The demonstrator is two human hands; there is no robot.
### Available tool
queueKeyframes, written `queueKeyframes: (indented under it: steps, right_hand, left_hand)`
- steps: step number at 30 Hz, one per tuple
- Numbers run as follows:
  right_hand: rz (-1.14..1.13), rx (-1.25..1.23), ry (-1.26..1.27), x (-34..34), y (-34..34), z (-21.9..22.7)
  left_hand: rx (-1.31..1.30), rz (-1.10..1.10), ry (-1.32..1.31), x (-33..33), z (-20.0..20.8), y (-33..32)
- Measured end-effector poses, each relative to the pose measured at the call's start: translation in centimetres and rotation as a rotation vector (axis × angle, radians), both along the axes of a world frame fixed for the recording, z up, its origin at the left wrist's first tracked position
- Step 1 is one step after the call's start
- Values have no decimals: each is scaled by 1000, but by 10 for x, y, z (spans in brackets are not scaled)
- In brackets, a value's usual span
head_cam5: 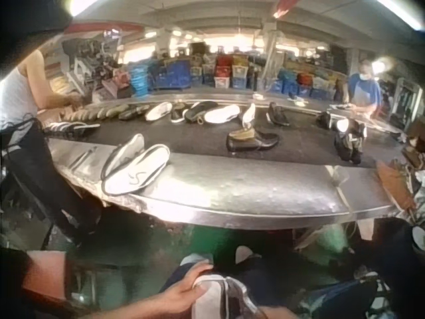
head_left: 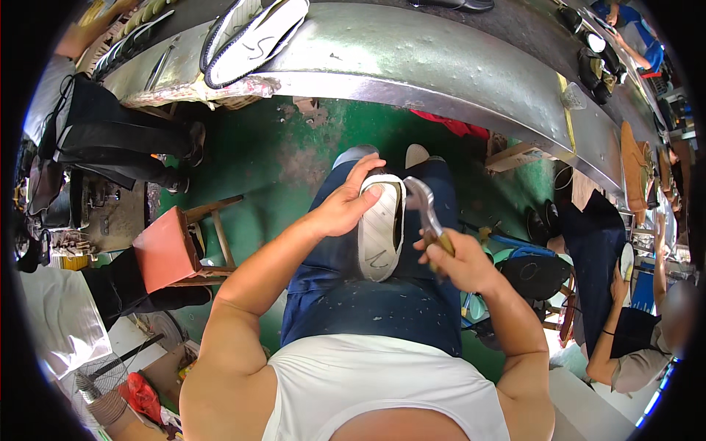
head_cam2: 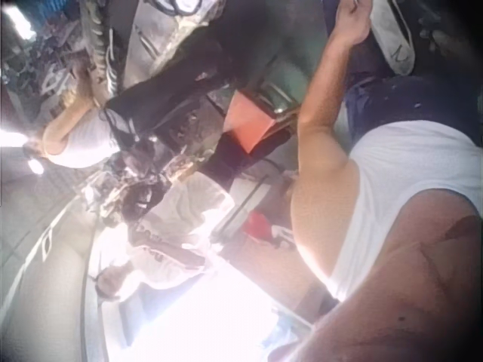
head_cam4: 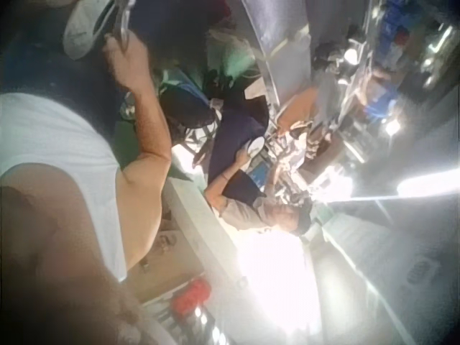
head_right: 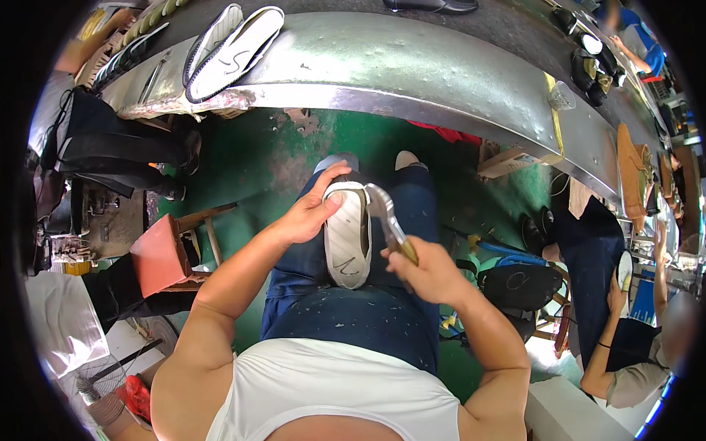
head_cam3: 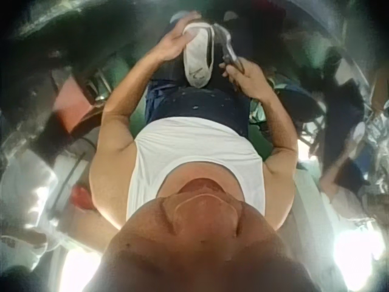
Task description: The recorder is using lasting pincers to pull and secure shoe uppers onto lasts at a manufacturing conveyor belt.
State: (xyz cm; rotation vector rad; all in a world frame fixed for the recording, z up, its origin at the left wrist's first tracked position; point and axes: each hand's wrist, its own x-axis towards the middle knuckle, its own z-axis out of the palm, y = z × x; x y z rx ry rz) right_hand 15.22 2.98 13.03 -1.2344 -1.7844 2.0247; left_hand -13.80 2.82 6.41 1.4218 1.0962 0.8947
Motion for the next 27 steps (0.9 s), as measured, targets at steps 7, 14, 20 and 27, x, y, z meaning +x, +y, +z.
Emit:
queueKeyframes:
  steps: [7,14,20,27]
  right_hand:
    - [113,-254,75,-11,11,-4]
    - [72,-114,-66,-23,15,-18]
    - [-68,541,-112,-37,-7,-79]
    - [51,591,-339,-24,-27,-25]
  left_hand:
    - [-48,-16,-81,1,-6,0]
    - [64,107,119,4,-5,-4]
    - [130,148,10,2,-18,2]
    - [-289,104,-374,5,8,-12]
